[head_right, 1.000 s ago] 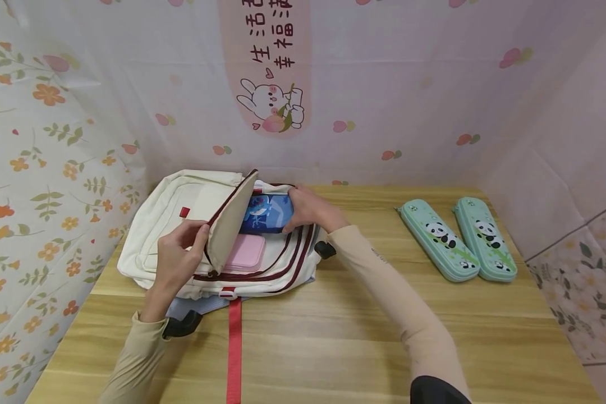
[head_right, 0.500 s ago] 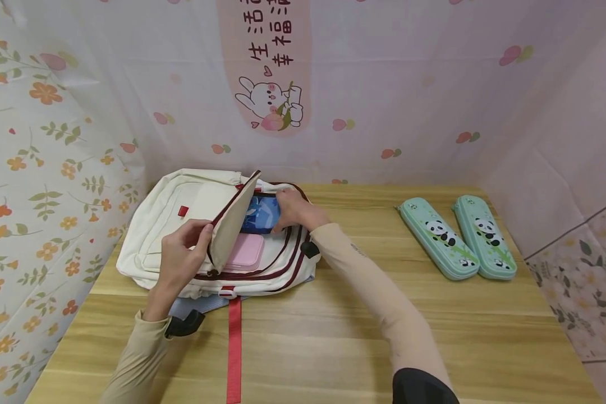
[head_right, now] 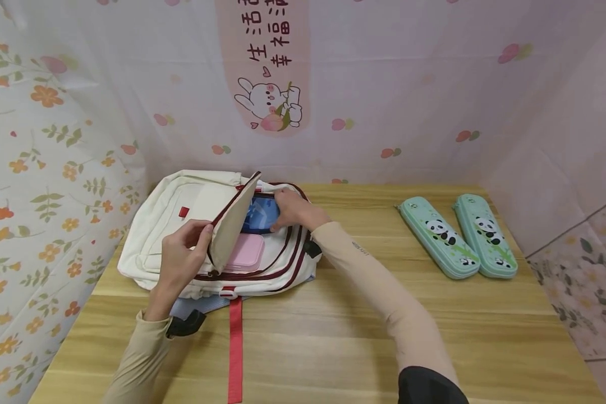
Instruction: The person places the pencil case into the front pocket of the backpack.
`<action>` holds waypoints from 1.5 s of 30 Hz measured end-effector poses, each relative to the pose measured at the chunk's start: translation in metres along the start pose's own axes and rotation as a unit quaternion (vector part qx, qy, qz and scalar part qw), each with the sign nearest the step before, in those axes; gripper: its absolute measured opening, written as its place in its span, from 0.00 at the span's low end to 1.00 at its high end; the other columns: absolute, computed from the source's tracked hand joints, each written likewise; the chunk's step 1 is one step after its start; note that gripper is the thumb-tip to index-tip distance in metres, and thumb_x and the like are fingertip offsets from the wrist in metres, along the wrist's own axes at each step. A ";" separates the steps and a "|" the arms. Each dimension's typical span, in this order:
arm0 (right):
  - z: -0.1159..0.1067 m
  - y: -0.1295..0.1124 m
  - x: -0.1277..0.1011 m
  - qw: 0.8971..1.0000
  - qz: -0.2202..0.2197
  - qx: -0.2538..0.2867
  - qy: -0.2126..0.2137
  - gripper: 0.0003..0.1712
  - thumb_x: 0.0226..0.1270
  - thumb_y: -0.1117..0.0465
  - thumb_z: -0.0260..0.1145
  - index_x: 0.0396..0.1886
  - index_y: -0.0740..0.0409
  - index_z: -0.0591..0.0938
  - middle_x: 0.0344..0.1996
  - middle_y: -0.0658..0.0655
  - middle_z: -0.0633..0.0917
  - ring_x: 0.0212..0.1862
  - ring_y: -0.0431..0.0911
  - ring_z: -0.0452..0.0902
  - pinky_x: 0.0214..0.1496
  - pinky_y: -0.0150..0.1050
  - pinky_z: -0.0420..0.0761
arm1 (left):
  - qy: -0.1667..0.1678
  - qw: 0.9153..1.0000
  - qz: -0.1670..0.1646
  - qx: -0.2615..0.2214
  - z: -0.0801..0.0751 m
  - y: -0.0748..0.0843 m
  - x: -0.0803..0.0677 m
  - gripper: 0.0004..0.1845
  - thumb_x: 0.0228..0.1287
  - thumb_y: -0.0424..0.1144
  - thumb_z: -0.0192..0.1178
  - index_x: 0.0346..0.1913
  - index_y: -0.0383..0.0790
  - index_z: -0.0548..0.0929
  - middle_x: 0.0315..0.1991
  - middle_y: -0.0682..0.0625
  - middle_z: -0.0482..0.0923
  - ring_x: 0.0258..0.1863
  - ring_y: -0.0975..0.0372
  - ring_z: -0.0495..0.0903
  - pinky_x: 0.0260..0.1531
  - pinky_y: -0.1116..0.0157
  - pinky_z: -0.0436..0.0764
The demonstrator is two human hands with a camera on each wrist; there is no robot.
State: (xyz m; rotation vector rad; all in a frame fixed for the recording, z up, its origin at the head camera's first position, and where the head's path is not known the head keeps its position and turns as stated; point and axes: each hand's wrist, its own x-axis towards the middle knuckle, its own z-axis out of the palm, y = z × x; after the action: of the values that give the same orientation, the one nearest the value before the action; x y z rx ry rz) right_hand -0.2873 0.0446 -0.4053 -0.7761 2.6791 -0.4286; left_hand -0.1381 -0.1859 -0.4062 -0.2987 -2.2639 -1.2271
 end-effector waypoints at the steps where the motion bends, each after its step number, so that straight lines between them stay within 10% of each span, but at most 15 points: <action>1: -0.003 0.003 -0.005 1.000 0.000 0.009 0.002 0.59 0.57 0.48 0.79 0.77 0.70 0.57 0.75 0.70 0.64 0.77 0.60 0.58 0.77 0.51 0.64 | 0.001 1.000 0.000 0.002 0.000 -0.001 0.000 0.04 0.68 0.30 0.63 0.39 0.32 0.86 0.27 0.45 0.86 0.23 0.59 0.84 0.32 0.83 0.77; 8: -0.020 0.040 -0.050 0.997 0.002 0.076 0.018 0.52 0.67 0.53 0.71 0.76 0.76 0.54 0.75 0.75 0.59 0.76 0.65 0.57 0.77 0.57 0.62 | 0.002 1.000 -0.003 0.003 0.001 -0.003 -0.002 0.04 0.68 0.30 0.62 0.40 0.32 0.86 0.28 0.45 0.87 0.23 0.57 0.84 0.32 0.83 0.76; 23: -0.033 0.135 -0.168 0.991 0.113 0.022 0.068 0.50 0.68 0.48 0.69 0.74 0.76 0.57 0.71 0.82 0.59 0.71 0.76 0.56 0.67 0.70 0.64 | 0.001 1.000 0.004 0.003 0.002 -0.002 -0.001 0.05 0.68 0.30 0.62 0.40 0.31 0.86 0.28 0.43 0.87 0.24 0.54 0.86 0.33 0.84 0.76; 45: 0.009 0.221 -0.279 0.959 0.268 -0.030 0.088 0.54 0.55 0.45 0.77 0.54 0.90 0.62 0.45 0.91 0.70 0.49 0.83 0.68 0.49 0.71 0.71 | 0.002 1.000 -0.002 0.011 0.002 -0.005 -0.002 0.04 0.68 0.29 0.63 0.40 0.32 0.86 0.28 0.43 0.88 0.24 0.67 0.82 0.32 0.84 0.76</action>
State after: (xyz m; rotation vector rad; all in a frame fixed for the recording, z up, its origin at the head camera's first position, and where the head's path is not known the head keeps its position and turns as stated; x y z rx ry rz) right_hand -0.1617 0.3764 -0.4340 -0.0021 2.9234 -0.2864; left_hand -0.1396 -0.1874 -0.4118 -0.2846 -2.2735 -1.2031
